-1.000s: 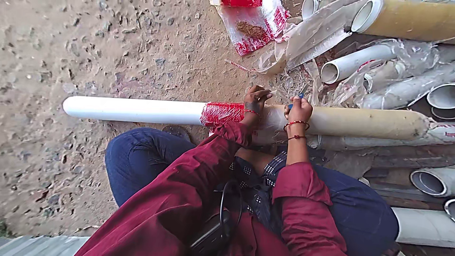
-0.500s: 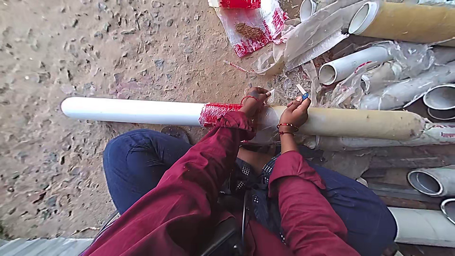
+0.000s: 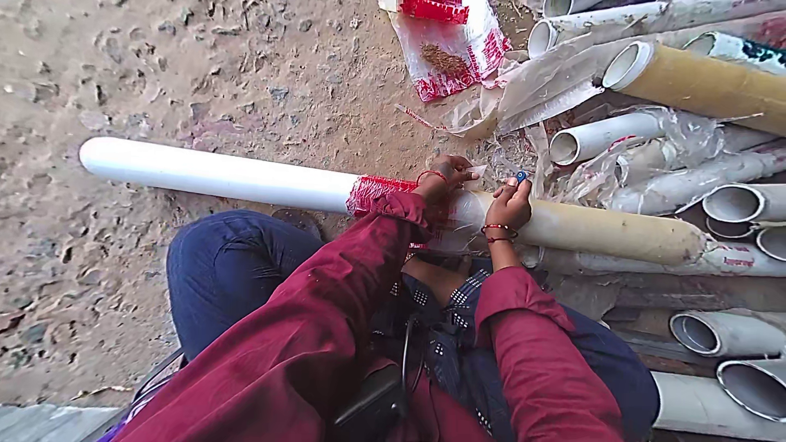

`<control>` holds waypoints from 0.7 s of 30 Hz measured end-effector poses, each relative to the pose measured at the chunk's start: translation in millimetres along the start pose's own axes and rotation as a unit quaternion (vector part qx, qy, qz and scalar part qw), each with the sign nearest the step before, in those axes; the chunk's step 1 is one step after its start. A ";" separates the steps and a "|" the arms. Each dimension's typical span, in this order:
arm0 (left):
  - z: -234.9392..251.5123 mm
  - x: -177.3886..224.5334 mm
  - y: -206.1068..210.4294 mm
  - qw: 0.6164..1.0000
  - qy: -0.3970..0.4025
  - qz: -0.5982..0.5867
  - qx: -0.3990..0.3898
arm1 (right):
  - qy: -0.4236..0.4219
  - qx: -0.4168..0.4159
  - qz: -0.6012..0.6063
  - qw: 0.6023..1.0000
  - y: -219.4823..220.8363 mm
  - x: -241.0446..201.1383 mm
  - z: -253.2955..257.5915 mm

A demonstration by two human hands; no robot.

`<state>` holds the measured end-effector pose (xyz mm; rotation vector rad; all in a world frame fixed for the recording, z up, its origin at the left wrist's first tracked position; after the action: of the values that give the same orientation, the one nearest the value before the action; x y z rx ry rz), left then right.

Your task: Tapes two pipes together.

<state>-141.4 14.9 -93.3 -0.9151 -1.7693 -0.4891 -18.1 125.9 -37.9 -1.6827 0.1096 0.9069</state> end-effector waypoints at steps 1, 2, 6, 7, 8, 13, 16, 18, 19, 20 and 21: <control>3.9 6.1 2.1 0.998 0.012 0.059 -0.008 | 0.002 0.019 -0.006 1.000 0.9 -0.5 -2.8; 8.9 12.4 5.3 0.992 0.026 0.121 -0.029 | 0.002 0.038 -0.003 0.999 0.6 -0.3 -4.9; 31.3 25.6 26.1 0.948 0.081 0.271 -0.144 | -0.015 0.089 0.001 0.996 0.0 3.6 -9.5; 36.3 23.8 32.1 0.943 0.083 0.279 -0.163 | -0.015 0.091 -0.006 0.996 0.1 3.2 -9.7; 42.6 20.0 35.2 0.941 0.089 0.277 -0.170 | -0.014 0.091 -0.009 0.996 1.1 2.8 -8.4; 50.1 3.8 36.6 0.948 0.074 0.239 -0.194 | -0.041 0.103 -0.013 0.994 3.1 1.9 -7.1; 58.7 -7.6 41.8 0.945 0.054 0.231 -0.227 | -0.047 0.111 -0.013 0.993 2.3 -0.1 -8.8; 61.4 -11.3 43.4 0.950 0.038 0.200 -0.238 | -0.043 0.118 -0.013 0.992 1.6 -1.1 -8.8; 61.8 -13.1 43.9 0.952 0.029 0.192 -0.238 | -0.038 0.122 -0.016 0.992 1.4 -1.4 -9.1; 61.5 -15.4 44.2 0.952 0.015 0.192 -0.238 | -0.030 0.121 -0.019 0.992 1.5 -1.7 -9.4; 61.3 -18.3 44.8 0.951 0.005 0.203 -0.235 | -0.029 0.121 -0.023 0.992 1.7 -2.3 -10.1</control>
<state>-140.9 79.1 -137.7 -1.5664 -1.4184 -0.6531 -15.5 115.7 -37.5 -1.4266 0.1351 0.8711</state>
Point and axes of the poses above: each hand's wrist, its own z-axis towards the middle knuckle, its own y-axis out of the palm, x = y × z, the point moved 9 cm from there along z, towards the middle knuckle, and after that the axes turned 5 degrees about y, right-handed, at the moved point
